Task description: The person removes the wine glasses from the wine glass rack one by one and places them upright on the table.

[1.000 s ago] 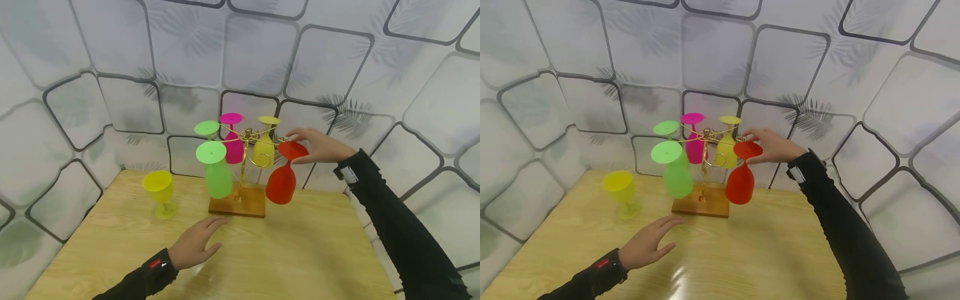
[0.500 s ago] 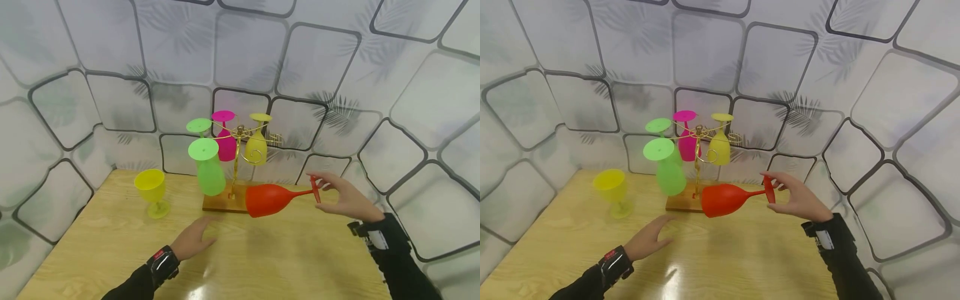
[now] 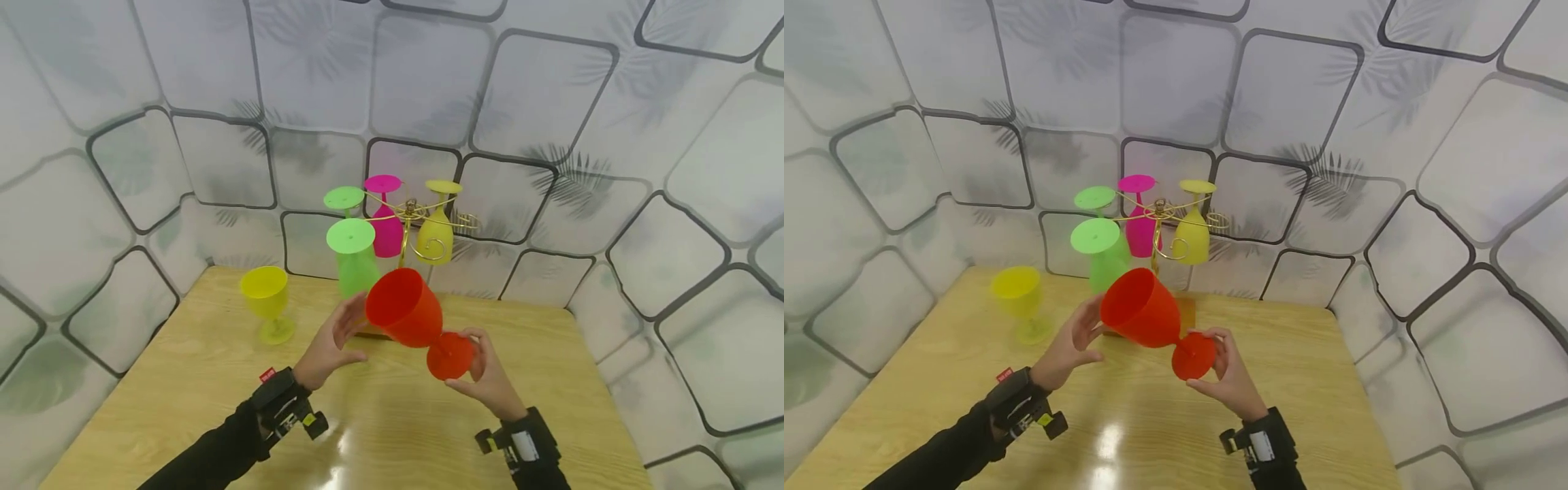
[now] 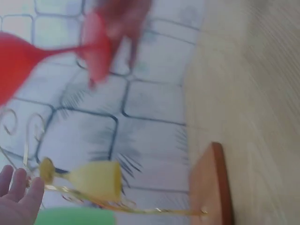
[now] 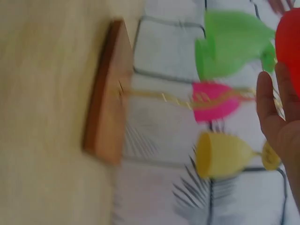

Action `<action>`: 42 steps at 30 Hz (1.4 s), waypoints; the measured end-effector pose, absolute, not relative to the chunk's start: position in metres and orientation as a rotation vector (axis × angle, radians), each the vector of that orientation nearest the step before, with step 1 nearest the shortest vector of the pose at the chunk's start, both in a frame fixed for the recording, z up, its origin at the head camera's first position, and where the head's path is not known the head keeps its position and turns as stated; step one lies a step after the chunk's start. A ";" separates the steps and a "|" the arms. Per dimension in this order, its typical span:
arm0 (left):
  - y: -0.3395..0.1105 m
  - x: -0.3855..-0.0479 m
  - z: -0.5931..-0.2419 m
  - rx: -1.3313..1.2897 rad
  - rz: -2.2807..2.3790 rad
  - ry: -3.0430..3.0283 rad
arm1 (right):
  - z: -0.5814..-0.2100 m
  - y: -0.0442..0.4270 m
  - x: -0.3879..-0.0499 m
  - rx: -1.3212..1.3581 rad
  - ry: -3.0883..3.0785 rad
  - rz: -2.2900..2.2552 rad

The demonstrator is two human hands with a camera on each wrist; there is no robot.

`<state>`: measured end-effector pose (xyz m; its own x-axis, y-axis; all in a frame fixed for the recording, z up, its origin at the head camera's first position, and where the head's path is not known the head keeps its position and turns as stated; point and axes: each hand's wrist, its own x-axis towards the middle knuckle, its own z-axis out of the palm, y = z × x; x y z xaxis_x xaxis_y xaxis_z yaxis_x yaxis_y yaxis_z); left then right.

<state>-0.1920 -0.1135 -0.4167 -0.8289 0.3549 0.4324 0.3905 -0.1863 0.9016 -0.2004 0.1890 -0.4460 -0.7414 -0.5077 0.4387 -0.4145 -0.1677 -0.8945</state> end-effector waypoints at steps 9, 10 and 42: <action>-0.097 -0.187 -0.391 -0.862 -2.269 -1.892 | -0.485 0.124 -0.191 -1.000 1.745 -2.206; -0.098 -0.187 -0.391 -0.847 -2.248 -1.911 | -0.487 0.120 -0.191 -0.997 1.744 -2.191; -0.088 -0.190 -0.415 -0.886 -1.968 -2.372 | -0.414 0.125 -0.204 -1.093 2.281 -1.981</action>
<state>-0.1897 -0.0879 -0.4146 -0.8455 0.4484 0.2899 0.3677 0.0952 0.9251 -0.2038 0.1245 -0.4143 -0.7662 -0.4383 0.4699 -0.5267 0.0095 -0.8500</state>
